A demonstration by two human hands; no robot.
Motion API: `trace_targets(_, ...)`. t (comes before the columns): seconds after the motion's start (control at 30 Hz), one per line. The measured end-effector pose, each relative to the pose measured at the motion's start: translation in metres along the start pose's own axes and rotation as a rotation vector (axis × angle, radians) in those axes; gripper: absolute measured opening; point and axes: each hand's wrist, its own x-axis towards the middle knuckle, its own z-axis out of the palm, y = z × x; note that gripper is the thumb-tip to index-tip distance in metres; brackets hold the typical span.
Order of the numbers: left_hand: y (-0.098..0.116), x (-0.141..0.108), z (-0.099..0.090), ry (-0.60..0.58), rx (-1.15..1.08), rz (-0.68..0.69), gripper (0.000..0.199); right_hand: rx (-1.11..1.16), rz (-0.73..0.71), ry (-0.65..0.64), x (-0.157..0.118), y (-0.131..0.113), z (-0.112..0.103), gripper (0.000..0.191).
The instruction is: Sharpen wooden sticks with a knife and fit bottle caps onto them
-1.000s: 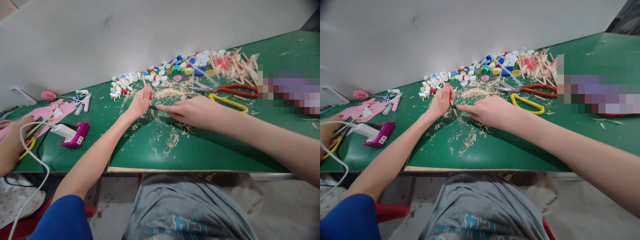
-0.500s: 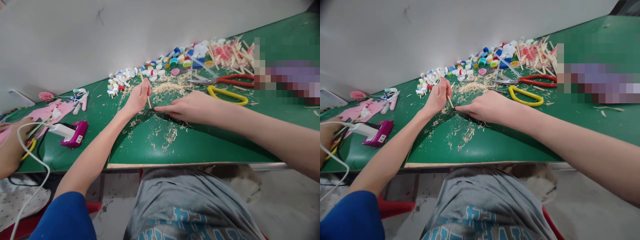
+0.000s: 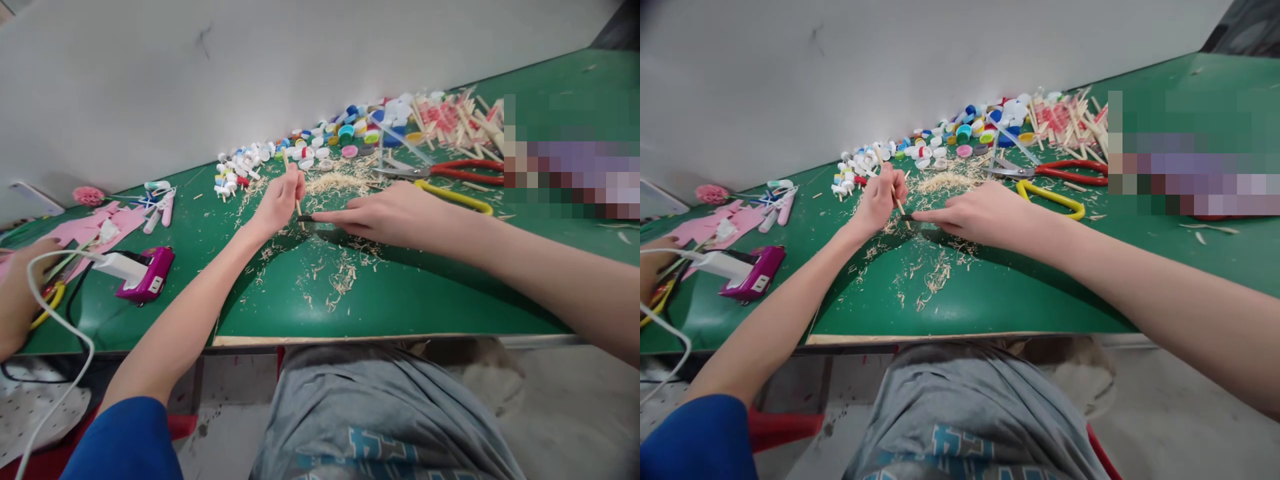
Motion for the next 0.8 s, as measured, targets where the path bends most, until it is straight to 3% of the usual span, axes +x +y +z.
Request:
trace_targets(0.2, 0.003, -0.001, -0.003, -0.015, 0.000, -0.089, 0.061, 0.015, -0.075, 0.000, -0.002, 0.003, 0.003, 0.047)
trace_targets(0.43, 0.006, -0.002, -0.003, -0.010, 0.014, -0.147, 0.062, -0.005, -0.033, 0.013, -0.002, 0.002, -0.006, 0.049)
trace_targets(0.63, 0.008, -0.004, -0.005, -0.009, -0.001, -0.186, 0.060, 0.032, -0.001, -0.098, -0.001, -0.003, -0.006, 0.047)
trace_targets(0.8, 0.008, -0.005, -0.005, -0.007, 0.023, -0.166, 0.059, -0.067, -0.011, -0.006, -0.003, -0.003, -0.007, 0.049)
